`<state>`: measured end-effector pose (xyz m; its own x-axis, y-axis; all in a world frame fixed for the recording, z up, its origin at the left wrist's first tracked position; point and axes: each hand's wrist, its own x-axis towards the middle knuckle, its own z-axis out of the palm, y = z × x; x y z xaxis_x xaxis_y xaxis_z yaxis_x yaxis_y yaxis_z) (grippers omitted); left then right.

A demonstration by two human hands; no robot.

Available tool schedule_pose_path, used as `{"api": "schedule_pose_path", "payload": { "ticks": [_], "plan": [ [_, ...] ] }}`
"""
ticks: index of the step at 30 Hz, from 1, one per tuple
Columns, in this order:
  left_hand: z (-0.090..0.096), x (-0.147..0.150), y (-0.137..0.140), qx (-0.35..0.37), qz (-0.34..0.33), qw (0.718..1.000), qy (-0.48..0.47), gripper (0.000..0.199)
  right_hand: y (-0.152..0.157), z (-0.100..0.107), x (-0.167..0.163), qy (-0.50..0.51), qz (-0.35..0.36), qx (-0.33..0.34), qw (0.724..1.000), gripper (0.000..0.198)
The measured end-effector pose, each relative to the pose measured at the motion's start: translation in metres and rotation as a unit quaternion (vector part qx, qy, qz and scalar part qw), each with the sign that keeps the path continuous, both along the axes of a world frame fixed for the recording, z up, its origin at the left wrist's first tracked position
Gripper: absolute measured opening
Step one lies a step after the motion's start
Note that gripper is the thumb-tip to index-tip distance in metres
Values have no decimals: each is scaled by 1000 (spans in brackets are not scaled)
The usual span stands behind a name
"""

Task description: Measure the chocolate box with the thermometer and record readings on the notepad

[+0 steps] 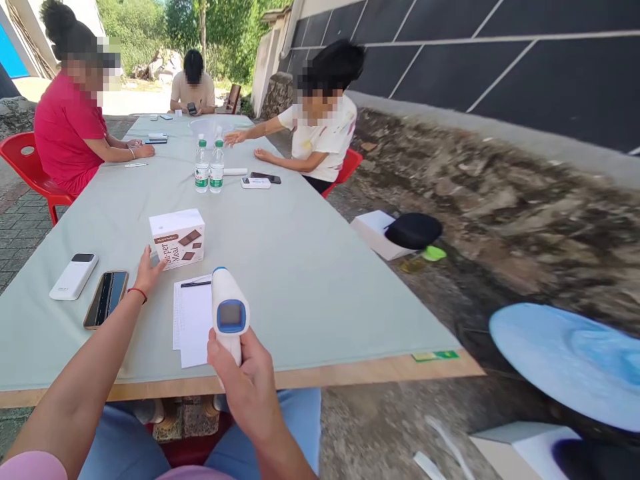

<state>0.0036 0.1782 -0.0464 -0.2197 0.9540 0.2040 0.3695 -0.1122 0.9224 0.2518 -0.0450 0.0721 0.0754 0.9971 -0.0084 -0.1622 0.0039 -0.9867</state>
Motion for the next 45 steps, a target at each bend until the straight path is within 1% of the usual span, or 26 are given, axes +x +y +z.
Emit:
{"api": "schedule_pose_path", "payload": {
  "ticks": [2, 3, 6, 9, 11, 13, 15, 16, 18, 20, 22, 24, 26, 29, 30, 32, 34, 36, 37, 38, 39, 40, 41, 43, 44, 45],
  "plan": [
    [-5, -2, -15, -12, 43, 998, 44, 84, 2, 3, -5, -6, 14, -3, 1000, 28],
    [-8, -3, -26, -14, 38, 997, 65, 84, 2, 4, -7, -11, 23, -3, 1000, 27],
    [-17, 2, -71, 6, -34, 990, 137, 80, 2, 7, -12, -22, 45, 8, 999, 26],
    [-24, 13, -120, 14, -78, 970, 230, 74, 5, 4, -14, -35, 49, 13, 998, 27],
    [-26, 21, -145, 21, -89, 954, 286, 72, 12, -4, -10, -69, 34, 7, 997, 28],
    [-26, 28, -164, 23, -97, 939, 328, 70, 26, -19, -1, -147, -1, -4, 989, 32],
    [-25, 34, -177, 22, -107, 927, 358, 68, 45, -43, 14, -267, -39, -19, 963, 43],
    [-24, 37, -182, 21, -114, 922, 369, 68, 55, -57, 24, -341, -44, -37, 938, 45],
    [-23, 41, -191, 22, -131, 914, 384, 70, 73, -85, 46, -479, -41, -76, 874, 41],
    [-22, 45, -197, 28, -142, 909, 391, 74, 86, -110, 68, -572, -10, -96, 814, 42],
    [-22, 49, -201, 32, -145, 906, 397, 77, 94, -126, 84, -636, 25, -92, 766, 44],
    [-22, 51, -202, 32, -145, 903, 404, 74, 100, -132, 92, -679, 40, -77, 729, 44],
    [-22, 52, -202, 31, -145, 901, 407, 71, 107, -129, 87, -697, 24, -47, 715, 42],
    [-20, 51, -201, 32, -142, 904, 403, 67, 127, -122, 60, -684, 4, 29, 729, 37],
    [-20, 51, -200, 33, -140, 904, 402, 67, 135, -120, 48, -679, 16, 50, 732, 35],
    [-21, 51, -201, 37, -136, 904, 404, 66, 154, -117, 25, -687, 49, 59, 723, 33],
    [-22, 51, -201, 40, -133, 904, 405, 65, 171, -116, 10, -706, 92, 52, 700, 30],
    [-24, 51, -202, 42, -131, 905, 403, 64, 182, -116, 5, -720, 139, 56, 678, 29],
    [-25, 52, -202, 42, -130, 906, 401, 63, 185, -116, 5, -720, 159, 64, 673, 28],
    [-25, 52, -203, 42, -129, 906, 400, 63, 184, -116, 7, -712, 170, 74, 678, 27],
    [-25, 53, -203, 41, -127, 907, 399, 62, 182, -115, 10, -693, 171, 84, 695, 25],
    [-25, 54, -203, 40, -126, 907, 400, 61, 177, -115, 13, -661, 160, 92, 727, 22],
    [-24, 55, -203, 38, -123, 906, 403, 60, 169, -116, 14, -614, 138, 94, 771, 19],
    [-21, 59, -202, 31, -114, 903, 414, 55, 149, -117, 13, -477, 73, 79, 873, 15],
    [-20, 61, -201, 27, -107, 900, 421, 52, 137, -119, 9, -394, 41, 66, 916, 17],
    [-19, 64, -201, 24, -100, 899, 426, 48, 125, -121, 3, -313, 18, 52, 948, 18]
  ]
}}
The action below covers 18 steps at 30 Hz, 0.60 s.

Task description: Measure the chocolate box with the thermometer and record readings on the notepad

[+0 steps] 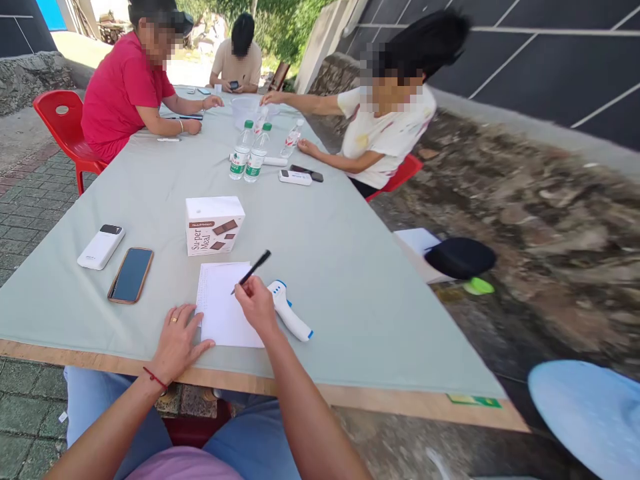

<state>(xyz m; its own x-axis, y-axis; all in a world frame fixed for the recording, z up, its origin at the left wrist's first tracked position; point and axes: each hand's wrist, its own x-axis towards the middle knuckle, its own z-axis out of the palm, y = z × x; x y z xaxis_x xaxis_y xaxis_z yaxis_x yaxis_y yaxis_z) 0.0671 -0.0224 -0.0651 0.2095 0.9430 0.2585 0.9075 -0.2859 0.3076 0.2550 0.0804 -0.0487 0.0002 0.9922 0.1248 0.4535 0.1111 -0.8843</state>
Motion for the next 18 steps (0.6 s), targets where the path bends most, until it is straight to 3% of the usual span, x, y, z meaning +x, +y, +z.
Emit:
{"api": "schedule_pose_path", "payload": {
  "ticks": [2, 5, 9, 18],
  "plan": [
    [2, 5, 2, 2, 13, 1000, 0, 42, -21, -5, -15, 133, -20, -25, 991, 19],
    [3, 10, 3, 3, 15, 1000, -12, 41, -39, -13, -37, 210, -37, -69, 975, 20],
    [4, 12, 3, -1, 10, 1000, -8, 45, -39, -23, -50, 189, -73, -63, 977, 20],
    [8, 16, 1, -25, 6, 1000, -13, 46, -45, -39, -52, 93, -51, -36, 994, 16]
  ]
}}
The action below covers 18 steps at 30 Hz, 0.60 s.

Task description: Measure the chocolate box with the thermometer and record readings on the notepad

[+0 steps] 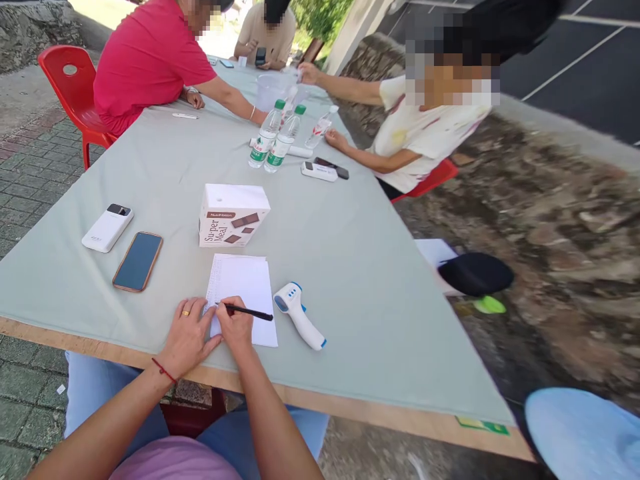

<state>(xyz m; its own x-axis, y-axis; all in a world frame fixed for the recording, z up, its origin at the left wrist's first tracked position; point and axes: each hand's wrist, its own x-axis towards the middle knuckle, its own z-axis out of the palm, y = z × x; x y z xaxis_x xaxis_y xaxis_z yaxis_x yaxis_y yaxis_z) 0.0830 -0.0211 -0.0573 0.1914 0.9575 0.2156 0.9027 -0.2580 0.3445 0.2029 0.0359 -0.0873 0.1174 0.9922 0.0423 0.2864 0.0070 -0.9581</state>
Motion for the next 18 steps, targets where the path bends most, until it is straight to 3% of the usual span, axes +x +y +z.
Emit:
{"api": "schedule_pose_path", "payload": {
  "ticks": [12, 18],
  "plan": [
    [-2, 1, 0, 1, 3, 999, -32, 44, -3, 6, 1, -29, 16, -5, 999, 18],
    [-1, 1, -1, 8, 1, 1000, 13, 45, -1, -3, 2, -14, 12, 5, 1000, 16]
  ]
}}
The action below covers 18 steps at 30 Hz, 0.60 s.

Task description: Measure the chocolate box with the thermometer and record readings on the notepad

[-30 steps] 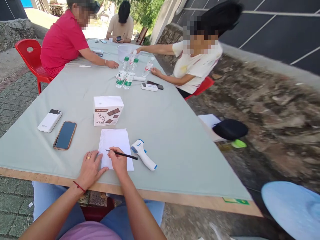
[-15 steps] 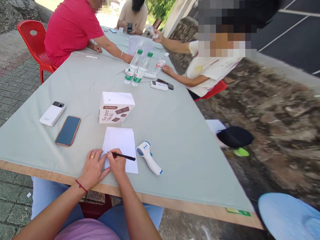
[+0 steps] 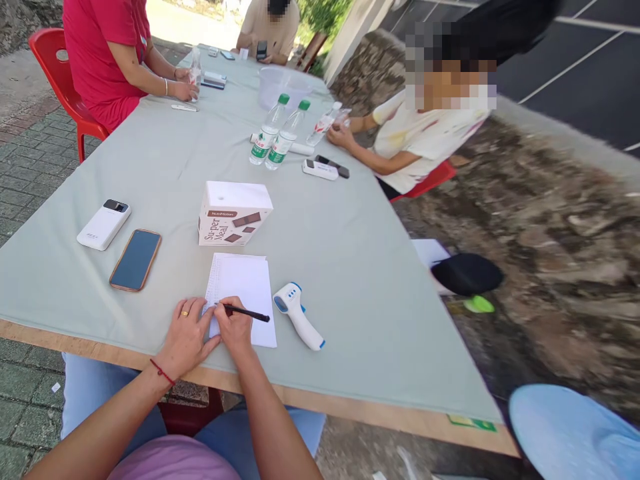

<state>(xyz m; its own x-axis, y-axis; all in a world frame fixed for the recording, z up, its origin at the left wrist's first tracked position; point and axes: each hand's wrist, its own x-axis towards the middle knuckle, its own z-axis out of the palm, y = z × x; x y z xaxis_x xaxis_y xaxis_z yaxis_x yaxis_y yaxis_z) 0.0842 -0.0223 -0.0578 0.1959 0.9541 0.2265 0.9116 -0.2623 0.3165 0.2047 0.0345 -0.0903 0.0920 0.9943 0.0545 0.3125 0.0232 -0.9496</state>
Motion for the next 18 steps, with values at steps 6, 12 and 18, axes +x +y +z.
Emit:
{"api": "schedule_pose_path", "payload": {
  "ticks": [6, 12, 18],
  "plan": [
    [0, -1, 0, 2, -1, 1000, 14, 48, 0, -6, 1, 9, 8, -4, 1000, 13],
    [1, -1, 0, 3, -1, 1000, 13, 47, 1, -5, 1, 16, 0, 9, 1000, 13],
    [0, -2, 0, 7, -1, 1000, 19, 48, 1, -4, 0, 8, -4, 4, 1000, 14]
  ]
}}
